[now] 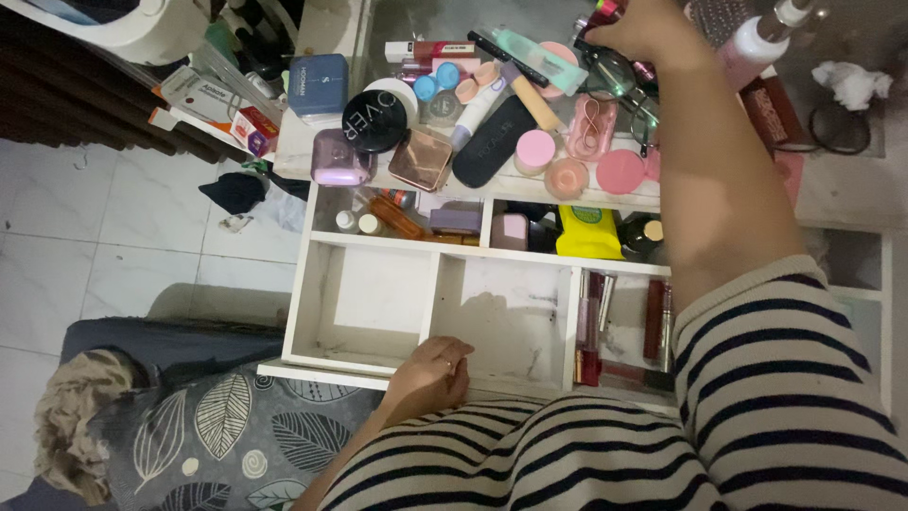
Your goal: The person opens a vanity drawer and removes various cosmetic items, including compacts, tubes, and bottles, placing them on the vanity surface. The person continues to clear the drawer compartments by hand, moving items one by one.
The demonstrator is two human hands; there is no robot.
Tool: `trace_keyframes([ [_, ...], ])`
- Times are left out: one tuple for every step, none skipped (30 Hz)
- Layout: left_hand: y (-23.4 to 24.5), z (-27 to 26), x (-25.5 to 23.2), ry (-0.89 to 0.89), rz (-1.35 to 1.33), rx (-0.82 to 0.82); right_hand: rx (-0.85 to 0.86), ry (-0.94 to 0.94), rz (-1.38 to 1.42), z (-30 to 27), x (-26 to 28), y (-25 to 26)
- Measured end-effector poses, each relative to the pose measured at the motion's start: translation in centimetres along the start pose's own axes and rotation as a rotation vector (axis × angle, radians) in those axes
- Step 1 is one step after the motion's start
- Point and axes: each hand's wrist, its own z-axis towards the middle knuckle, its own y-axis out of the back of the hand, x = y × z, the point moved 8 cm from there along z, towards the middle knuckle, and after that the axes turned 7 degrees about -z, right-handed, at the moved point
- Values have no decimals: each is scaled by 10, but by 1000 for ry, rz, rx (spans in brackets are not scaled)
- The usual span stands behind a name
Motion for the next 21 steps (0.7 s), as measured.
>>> trace_keyframes([
  [0,0,0,14,-3,-4,-39,24,-28,-3,3,4],
  [1,-1,0,28,-9,-8,-8,-24,15,-8,1,3],
  [2,-1,-1,42,-14,-12,24,-71,57,-15,1,2],
  [2,0,-3,48,1,-7,54,-120,101,-21,0,2],
  [3,0,-5,53,17,-2,-6,-33,24,-25,10,11],
  [3,1,-7,60,31,4,-64,54,-53,-31,21,19],
  [3,2,-7,81,9,18,-121,141,-131,-40,34,27],
  [3,2,-6,105,-14,32,-133,138,-135,-54,40,32],
  [3,2,-4,130,-36,47,-146,135,-139,-71,48,39],
  [2,2,-1,174,-49,62,-156,131,-140,-93,57,44],
  [1,2,3,217,-62,76,-196,172,-69,-119,70,51],
  [0,2,8,255,-74,90,-242,211,1,-149,80,59],
  [0,3,11,282,-111,76,-106,200,26,-185,81,52],
  [1,5,14,306,-151,62,-56,210,52,-222,86,48],
  [1,7,16,331,-190,48,-6,218,79,-258,89,43],
  [-2,11,15,302,-217,63,-46,251,107,-286,94,40],
  [-6,15,14,274,-244,78,151,92,276,-310,82,17],
  [-9,19,12,245,-269,92,347,-66,445,-335,72,-9],
  [-17,22,15,286,-371,104,365,-195,530,-358,61,-25],
  [-28,25,16,329,-474,118,382,-325,614,-379,48,-41],
  [-38,28,18,372,-577,132,387,-436,649,-391,36,-58],
])
